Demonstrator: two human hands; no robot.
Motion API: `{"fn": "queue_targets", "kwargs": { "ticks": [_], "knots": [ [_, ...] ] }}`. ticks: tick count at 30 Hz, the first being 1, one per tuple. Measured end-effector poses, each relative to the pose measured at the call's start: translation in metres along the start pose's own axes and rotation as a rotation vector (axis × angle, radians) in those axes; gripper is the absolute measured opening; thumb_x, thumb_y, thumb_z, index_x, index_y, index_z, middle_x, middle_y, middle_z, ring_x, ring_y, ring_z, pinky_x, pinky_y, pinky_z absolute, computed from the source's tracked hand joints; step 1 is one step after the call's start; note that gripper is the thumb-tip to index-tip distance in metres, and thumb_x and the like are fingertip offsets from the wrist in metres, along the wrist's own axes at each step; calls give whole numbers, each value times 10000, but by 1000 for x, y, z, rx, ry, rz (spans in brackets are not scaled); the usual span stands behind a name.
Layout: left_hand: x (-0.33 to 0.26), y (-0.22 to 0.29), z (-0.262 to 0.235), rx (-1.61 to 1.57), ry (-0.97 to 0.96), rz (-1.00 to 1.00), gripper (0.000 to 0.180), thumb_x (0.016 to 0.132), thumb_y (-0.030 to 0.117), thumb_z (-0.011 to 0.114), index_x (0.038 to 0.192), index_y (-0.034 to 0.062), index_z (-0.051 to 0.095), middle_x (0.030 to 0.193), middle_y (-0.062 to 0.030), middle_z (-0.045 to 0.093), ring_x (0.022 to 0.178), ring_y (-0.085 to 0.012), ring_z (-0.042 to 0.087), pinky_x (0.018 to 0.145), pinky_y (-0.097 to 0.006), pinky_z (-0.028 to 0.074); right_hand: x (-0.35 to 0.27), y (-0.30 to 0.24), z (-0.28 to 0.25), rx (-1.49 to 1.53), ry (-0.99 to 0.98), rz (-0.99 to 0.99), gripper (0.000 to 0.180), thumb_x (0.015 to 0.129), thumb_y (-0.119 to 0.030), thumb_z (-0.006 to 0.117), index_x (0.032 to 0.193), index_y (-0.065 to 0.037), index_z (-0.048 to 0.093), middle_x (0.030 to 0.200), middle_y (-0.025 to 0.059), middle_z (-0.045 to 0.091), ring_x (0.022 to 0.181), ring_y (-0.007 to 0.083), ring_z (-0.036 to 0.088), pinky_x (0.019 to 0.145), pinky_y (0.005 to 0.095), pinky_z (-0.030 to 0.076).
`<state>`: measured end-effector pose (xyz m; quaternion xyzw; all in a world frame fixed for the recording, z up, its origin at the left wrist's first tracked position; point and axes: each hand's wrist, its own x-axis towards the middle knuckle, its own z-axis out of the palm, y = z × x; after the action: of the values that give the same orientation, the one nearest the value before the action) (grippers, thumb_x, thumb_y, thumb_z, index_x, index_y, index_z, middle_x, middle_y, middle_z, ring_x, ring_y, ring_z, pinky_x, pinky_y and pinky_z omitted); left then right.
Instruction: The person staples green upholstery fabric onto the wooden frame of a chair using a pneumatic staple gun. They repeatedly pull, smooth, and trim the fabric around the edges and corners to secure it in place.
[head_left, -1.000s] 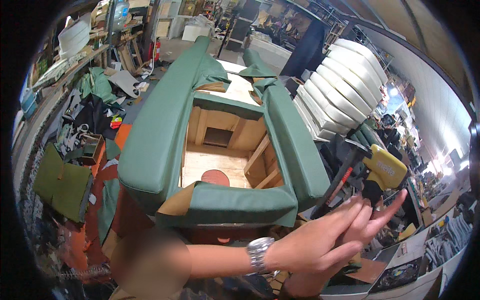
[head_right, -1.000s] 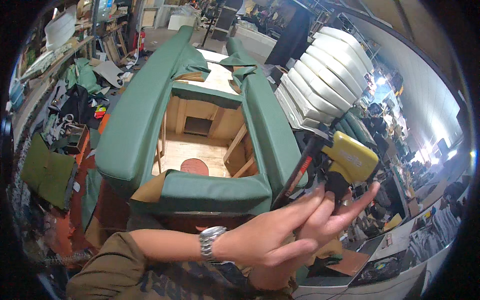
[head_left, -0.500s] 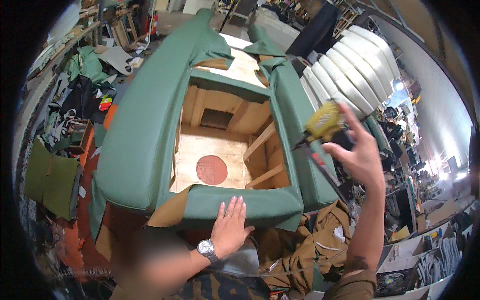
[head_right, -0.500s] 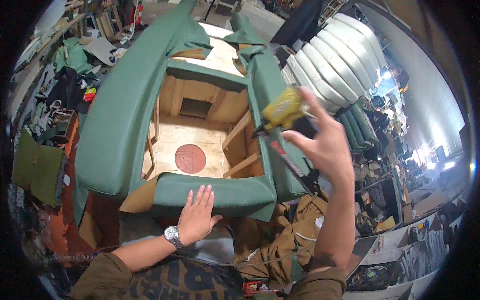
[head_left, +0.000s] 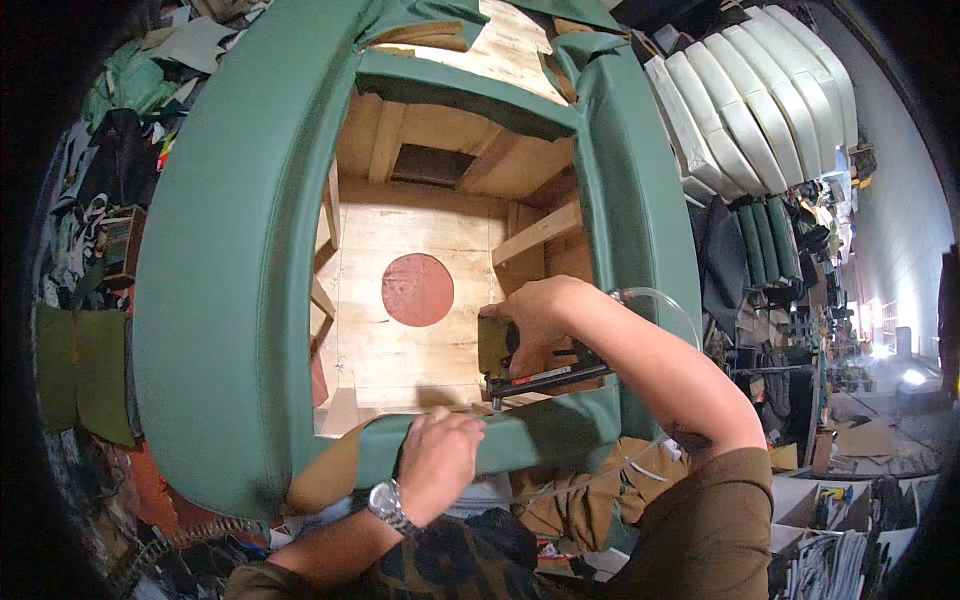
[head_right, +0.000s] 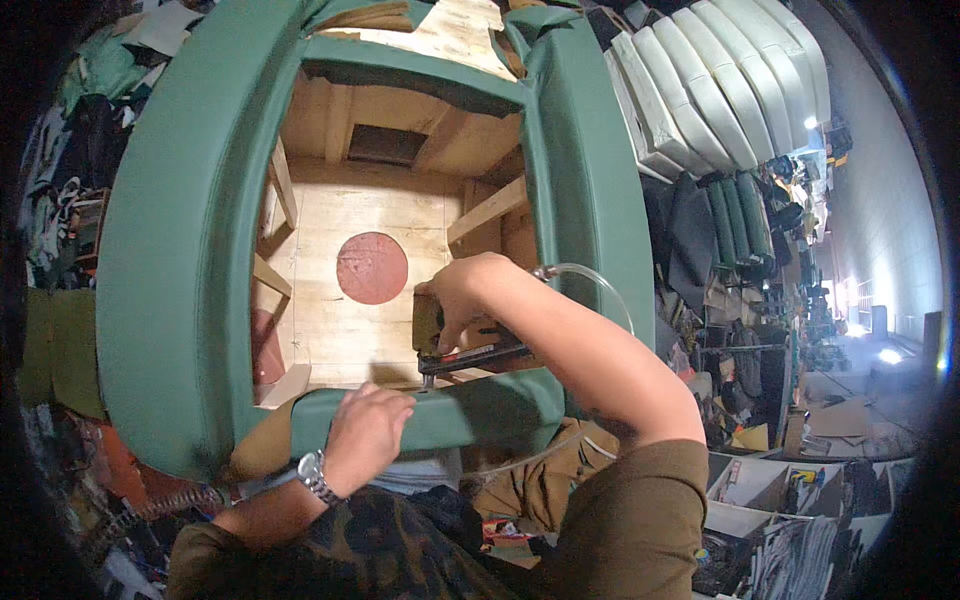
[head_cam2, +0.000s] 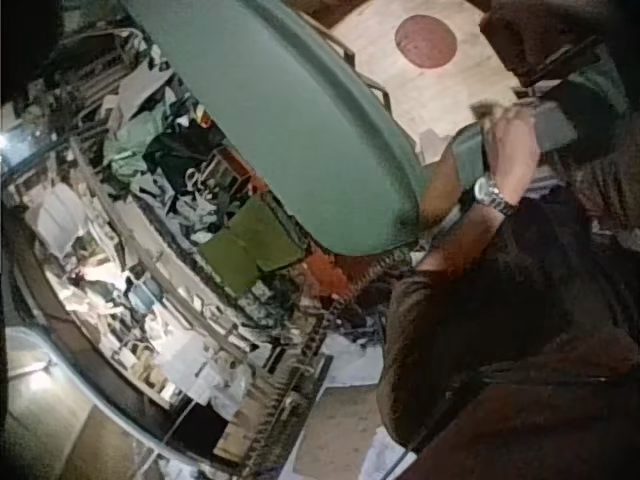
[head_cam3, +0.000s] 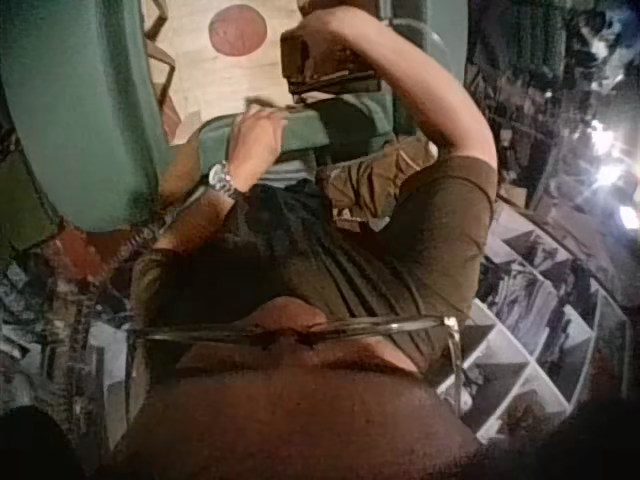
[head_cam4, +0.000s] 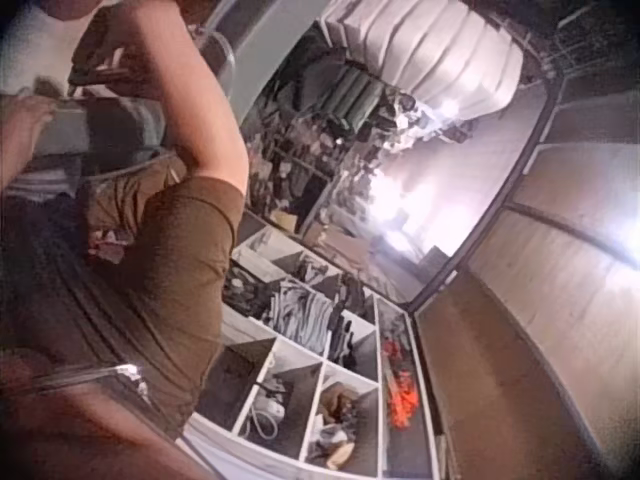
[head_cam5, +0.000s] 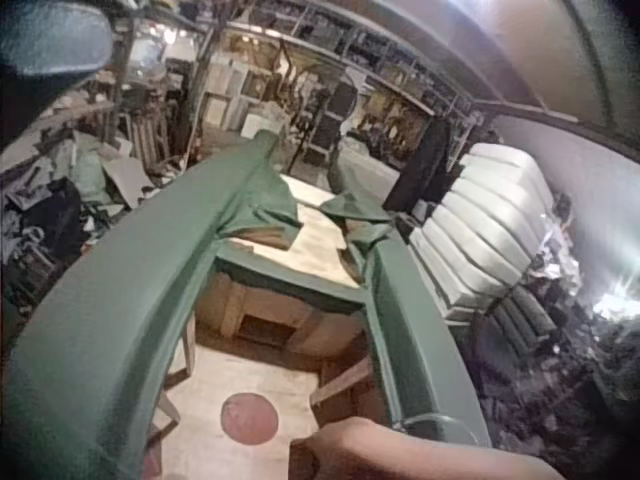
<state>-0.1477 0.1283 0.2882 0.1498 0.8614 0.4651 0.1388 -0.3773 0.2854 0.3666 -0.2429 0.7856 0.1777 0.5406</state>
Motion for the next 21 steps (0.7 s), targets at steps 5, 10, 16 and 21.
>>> {"fn": "queue_targets", "kwargs": {
  "ticks": [5,10,16,21],
  "knots": [
    [16,-6,-11,-251,-66,-266,172,920,144,785,1076,78,762,992,-131,793,968,-362,719,887,-480,563,52,-6,-1,-10,-236,-135,1174,611,-618,990,1592,-176,520,1365,143,739,1225,335,720,1014,434,572],
    [20,-8,-18,-269,-131,-324,479,877,179,857,1284,50,639,985,-146,800,989,-399,750,851,-490,571,87,-15,4,132,-469,-171,1072,663,-500,1014,1566,-168,542,1356,150,730,1166,331,717,844,449,629],
    [25,-7,-26,-221,-242,-379,769,857,211,889,1494,59,486,1012,-170,785,1003,-428,737,886,-517,558,120,-23,17,116,-593,-239,1204,665,-487,1007,1668,-192,411,1494,192,642,1207,347,691,895,465,613],
    [20,-10,-31,-233,-110,-250,1120,810,192,927,1689,56,246,1473,-284,577,1320,-466,591,1092,-516,486,137,-21,22,24,-694,-296,1252,677,-487,987,1702,-148,353,1652,186,505,1455,380,529,1169,495,461]
  ]
}}
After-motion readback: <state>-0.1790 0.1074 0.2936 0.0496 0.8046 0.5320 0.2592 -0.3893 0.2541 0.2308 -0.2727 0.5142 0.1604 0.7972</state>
